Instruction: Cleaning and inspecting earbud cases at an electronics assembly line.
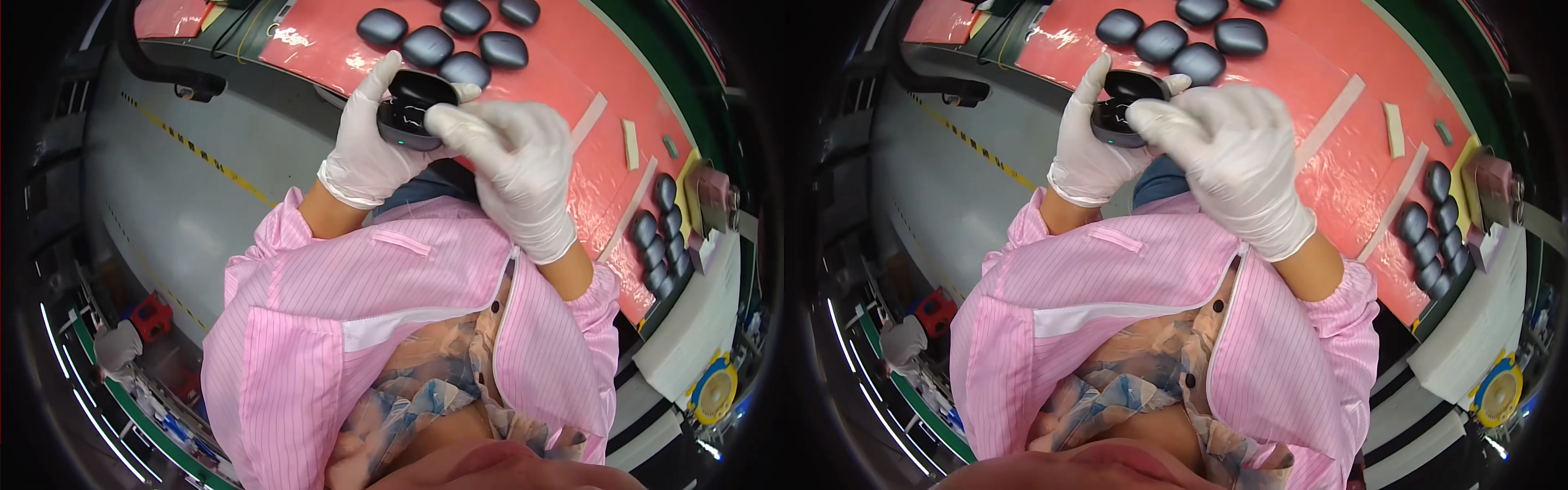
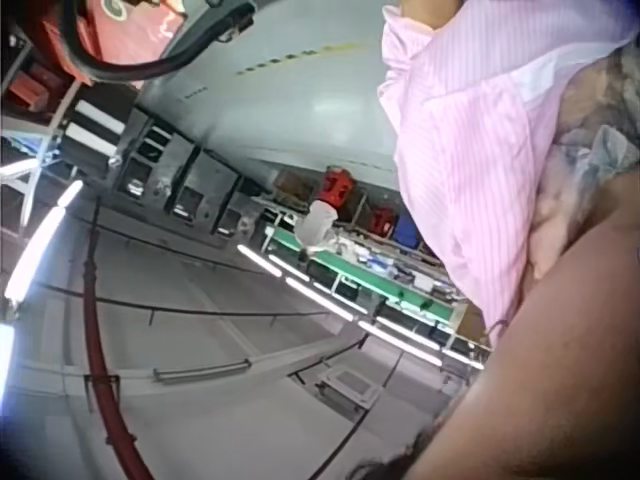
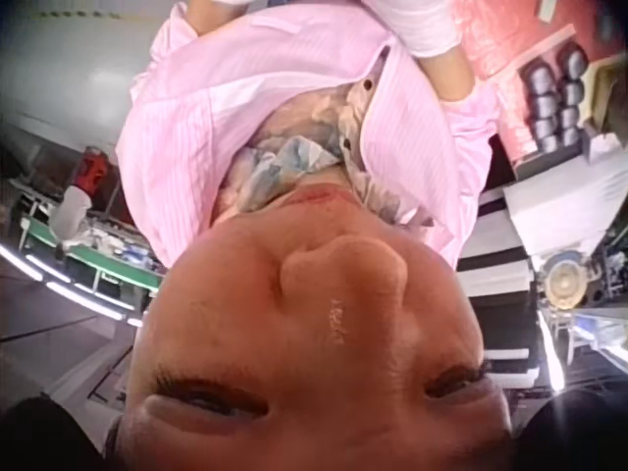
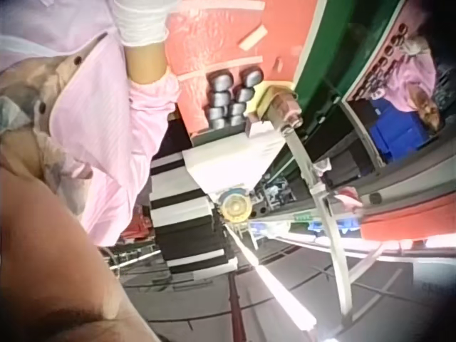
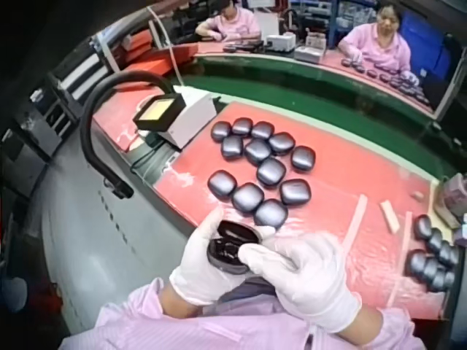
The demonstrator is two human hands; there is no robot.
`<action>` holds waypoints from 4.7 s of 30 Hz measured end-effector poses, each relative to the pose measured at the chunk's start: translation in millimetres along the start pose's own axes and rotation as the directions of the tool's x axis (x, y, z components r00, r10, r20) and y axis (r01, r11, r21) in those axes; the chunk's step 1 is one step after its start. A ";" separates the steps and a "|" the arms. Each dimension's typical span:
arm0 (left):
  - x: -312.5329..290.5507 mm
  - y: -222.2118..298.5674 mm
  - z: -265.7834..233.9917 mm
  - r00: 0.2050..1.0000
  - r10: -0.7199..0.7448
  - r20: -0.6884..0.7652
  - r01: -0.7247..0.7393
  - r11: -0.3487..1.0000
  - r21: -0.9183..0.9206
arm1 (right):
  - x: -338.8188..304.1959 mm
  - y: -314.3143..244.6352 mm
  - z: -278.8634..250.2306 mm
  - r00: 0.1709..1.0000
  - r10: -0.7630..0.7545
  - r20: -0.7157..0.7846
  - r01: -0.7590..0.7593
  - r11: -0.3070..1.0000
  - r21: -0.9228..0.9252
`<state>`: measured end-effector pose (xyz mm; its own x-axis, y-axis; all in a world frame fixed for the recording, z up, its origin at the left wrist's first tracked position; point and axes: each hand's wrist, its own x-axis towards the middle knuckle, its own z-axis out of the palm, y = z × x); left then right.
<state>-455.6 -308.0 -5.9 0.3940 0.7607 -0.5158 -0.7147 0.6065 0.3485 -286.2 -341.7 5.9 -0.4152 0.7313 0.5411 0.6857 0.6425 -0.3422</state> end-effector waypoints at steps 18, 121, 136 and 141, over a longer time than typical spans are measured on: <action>7.2 -40.3 20.6 0.977 -0.149 0.152 0.140 0.988 0.069 | -42.8 18.0 -18.2 0.977 0.180 -0.117 -0.171 0.982 0.084; 27.7 -74.8 13.2 0.836 0.207 0.508 -0.381 0.885 0.266 | -73.8 -5.7 -47.9 0.793 0.603 0.088 -0.481 0.532 0.697; 27.5 -76.0 25.9 0.811 0.155 0.564 -0.353 0.899 0.260 | -105.0 20.6 -26.4 0.658 0.749 -0.075 -0.590 0.574 0.568; 28.2 -76.0 27.5 0.822 0.148 0.550 -0.364 0.879 0.307 | -110.4 24.7 -20.8 0.631 0.772 -0.074 -0.622 0.561 0.546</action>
<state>-374.3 -326.3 -25.4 0.5357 0.8424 0.0583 -0.5946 0.3273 0.7344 -211.0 -411.3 -46.3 0.3116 0.9407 0.1341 0.3162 0.0304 -0.9482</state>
